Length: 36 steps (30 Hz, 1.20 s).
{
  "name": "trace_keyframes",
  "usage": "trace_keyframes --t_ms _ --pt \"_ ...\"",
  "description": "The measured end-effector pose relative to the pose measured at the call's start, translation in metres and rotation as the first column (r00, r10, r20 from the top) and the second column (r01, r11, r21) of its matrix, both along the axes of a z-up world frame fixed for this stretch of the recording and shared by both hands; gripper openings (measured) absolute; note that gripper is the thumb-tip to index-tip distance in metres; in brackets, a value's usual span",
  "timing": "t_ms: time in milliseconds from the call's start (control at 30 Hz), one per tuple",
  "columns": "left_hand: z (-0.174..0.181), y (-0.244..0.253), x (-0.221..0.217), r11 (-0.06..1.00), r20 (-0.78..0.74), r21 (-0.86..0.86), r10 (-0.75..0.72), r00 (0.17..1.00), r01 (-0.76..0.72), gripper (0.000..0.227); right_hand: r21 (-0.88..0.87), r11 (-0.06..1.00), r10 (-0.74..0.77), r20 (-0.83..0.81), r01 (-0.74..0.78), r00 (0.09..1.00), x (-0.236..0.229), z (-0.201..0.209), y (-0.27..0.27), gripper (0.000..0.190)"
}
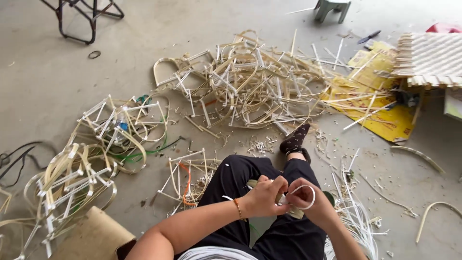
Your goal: Assembling and binding small wooden or bamboo frames using white plastic strips and tape.
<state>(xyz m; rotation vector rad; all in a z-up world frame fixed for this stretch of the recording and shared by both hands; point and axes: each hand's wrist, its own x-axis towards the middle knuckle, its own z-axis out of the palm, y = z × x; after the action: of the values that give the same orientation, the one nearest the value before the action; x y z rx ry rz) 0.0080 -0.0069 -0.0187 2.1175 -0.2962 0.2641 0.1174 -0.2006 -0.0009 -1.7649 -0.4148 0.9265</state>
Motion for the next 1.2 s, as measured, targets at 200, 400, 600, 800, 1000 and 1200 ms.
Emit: trace_keyframes --t_ms 200,400,600,800,1000,1200 --pt "0.000 -0.004 0.004 0.999 0.021 0.022 0.041 0.999 -0.041 0.049 0.093 0.995 -0.027 0.003 0.027 1.000 0.005 0.005 -0.006 0.013" --pt "0.012 -0.010 0.007 1.000 -0.048 0.015 0.020 0.999 -0.020 0.050 0.123 0.992 0.004 -0.020 -0.001 1.000 0.007 0.012 -0.007 0.016" --pt "0.014 -0.010 0.004 0.999 -0.066 0.005 0.037 0.997 -0.037 0.049 0.154 0.988 -0.018 -0.059 0.027 0.998 0.000 0.017 -0.005 0.019" --pt "0.013 -0.009 0.005 0.999 -0.101 0.022 0.036 0.994 -0.034 0.047 0.176 0.982 -0.044 -0.129 0.067 0.991 -0.002 0.016 -0.004 0.021" --pt "0.015 -0.010 0.004 0.999 -0.142 0.020 0.040 0.989 -0.037 0.048 0.187 0.981 -0.029 -0.125 0.052 0.992 -0.004 0.014 -0.004 0.020" --pt "0.016 -0.010 0.004 0.999 -0.184 0.031 0.040 0.982 -0.035 0.049 0.232 0.972 -0.017 -0.118 0.044 0.993 -0.005 0.010 -0.005 0.019"
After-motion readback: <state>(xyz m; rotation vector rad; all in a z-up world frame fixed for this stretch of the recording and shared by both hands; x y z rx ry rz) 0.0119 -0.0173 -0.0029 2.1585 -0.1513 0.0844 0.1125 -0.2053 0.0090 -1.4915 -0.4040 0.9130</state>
